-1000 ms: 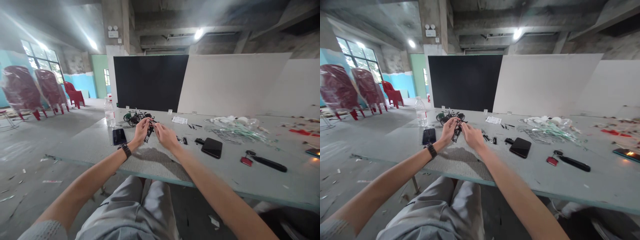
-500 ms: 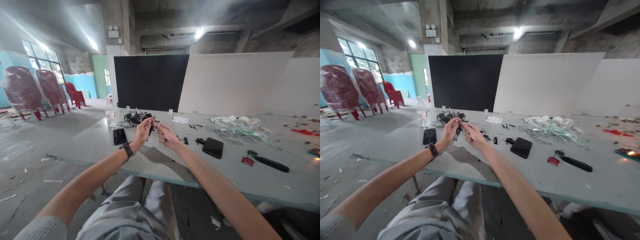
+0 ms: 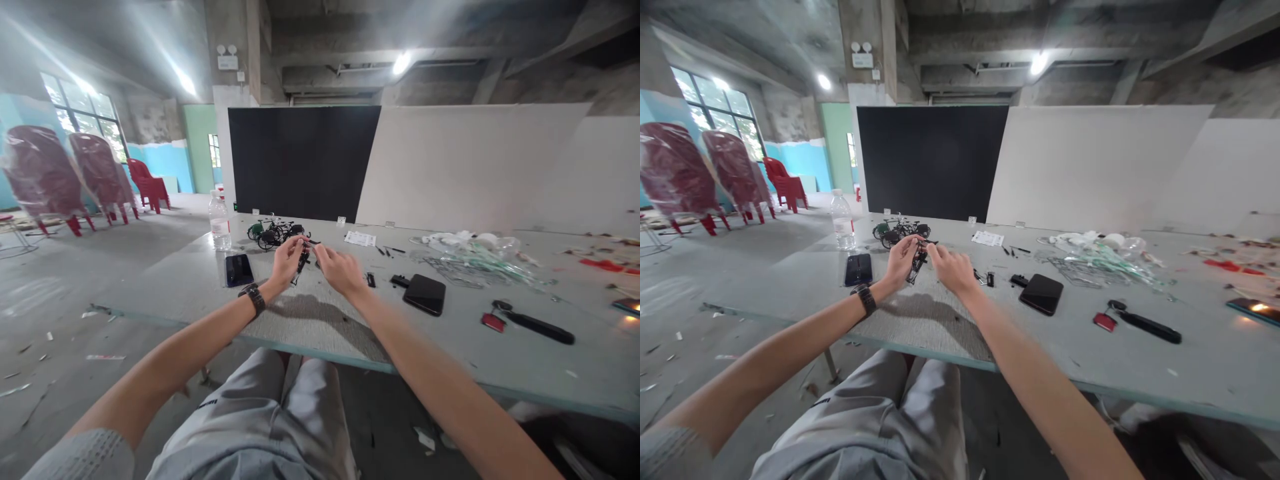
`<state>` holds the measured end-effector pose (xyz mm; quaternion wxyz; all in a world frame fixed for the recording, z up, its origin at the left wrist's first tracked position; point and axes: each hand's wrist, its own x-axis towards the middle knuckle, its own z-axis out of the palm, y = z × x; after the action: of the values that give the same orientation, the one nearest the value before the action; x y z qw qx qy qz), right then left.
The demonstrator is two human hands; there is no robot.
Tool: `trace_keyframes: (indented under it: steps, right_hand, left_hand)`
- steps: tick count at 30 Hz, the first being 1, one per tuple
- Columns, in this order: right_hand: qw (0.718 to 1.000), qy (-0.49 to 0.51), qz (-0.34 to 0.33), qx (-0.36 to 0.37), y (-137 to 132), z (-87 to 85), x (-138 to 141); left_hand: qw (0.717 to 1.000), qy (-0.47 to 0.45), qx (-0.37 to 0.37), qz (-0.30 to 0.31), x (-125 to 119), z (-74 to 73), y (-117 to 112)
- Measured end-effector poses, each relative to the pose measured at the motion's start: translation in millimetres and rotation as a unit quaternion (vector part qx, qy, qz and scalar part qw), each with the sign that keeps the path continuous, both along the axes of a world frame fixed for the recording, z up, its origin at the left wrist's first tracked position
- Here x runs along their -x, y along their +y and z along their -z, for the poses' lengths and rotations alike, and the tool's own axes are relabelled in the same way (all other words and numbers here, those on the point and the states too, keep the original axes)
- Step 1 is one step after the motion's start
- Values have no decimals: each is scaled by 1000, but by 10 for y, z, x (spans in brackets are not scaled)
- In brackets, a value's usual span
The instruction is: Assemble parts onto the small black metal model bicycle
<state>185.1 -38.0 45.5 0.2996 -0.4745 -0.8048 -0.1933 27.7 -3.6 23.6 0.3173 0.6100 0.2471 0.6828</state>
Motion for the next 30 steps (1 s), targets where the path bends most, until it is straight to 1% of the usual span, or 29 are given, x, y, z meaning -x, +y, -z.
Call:
trace_keyframes:
  steps: [1,3,4,5,6,7,9,10,11,12,13,14,15,16,17,18,19,20,21,22,23,25,27,30]
  right_hand:
    - [1000,21,-15,7,5,12,33]
    - [992,97,-73,29,18,28,111]
    - [982,149,-108,46,22,29,148]
    - [965,209,-141,73,25,24,182]
    - [939,275,-172,116,26,14,211]
    - [902,341,-199,176,26,1,236]
    - [800,451,-239,314,30,-26,270]
    - [751,486,-252,370,36,-37,281]
    - [714,508,-259,406,46,-42,288]
    - [697,520,-259,421,58,-43,289]
    - [702,523,-250,414,71,-40,285]
    - [729,512,-235,389,82,-33,274]
    - [773,485,-218,346,90,-24,256]
    - [827,437,-202,292,91,-15,233]
    - [881,370,-185,231,87,-7,205]
    - [927,292,-165,169,77,0,176]
    - [960,213,-143,114,63,4,148]
    - [980,145,-115,72,48,6,124]
    - [991,92,-84,40,34,6,106]
    - [997,56,-54,19,22,5,95]
    - [999,34,-30,5,14,3,92]
    - [1000,20,-9,2,8,2,107]
    - [999,40,-19,20,6,6,139]
    - [986,133,-83,50,-4,13,201]
  left_hand:
    - [1000,0,-2,-7,-2,-8,-6]
    - [1000,1,-8,-22,9,-20,-9]
    - [1000,5,-12,-28,22,-22,-5]
    - [999,10,-17,-33,38,-23,2]
    - [999,17,-22,-38,56,-22,10]
    - [998,27,-28,-43,74,-20,20]
    - [997,48,-37,-51,106,-15,39]
    - [996,56,-40,-54,117,-13,47]
    - [996,60,-40,-55,126,-12,56]
    - [996,62,-39,-52,131,-11,65]
    - [997,59,-35,-47,135,-11,75]
    - [997,56,-32,-40,137,-10,85]
    - [998,51,-29,-33,139,-8,95]
    - [998,43,-26,-25,139,-5,105]
    - [999,34,-22,-18,139,-1,112]
    - [999,24,-18,-14,138,3,117]
    - [1000,15,-14,-12,136,7,119]
    - [1000,8,-11,-11,132,12,117]
    - [1000,5,-8,-9,127,16,113]
    - [1000,6,-6,-6,121,20,107]
    - [1000,8,-5,-4,114,23,100]
    - [1000,8,-2,-1,100,29,87]
    - [1000,6,-3,-6,90,30,76]
    - [1000,6,-15,-13,89,20,67]
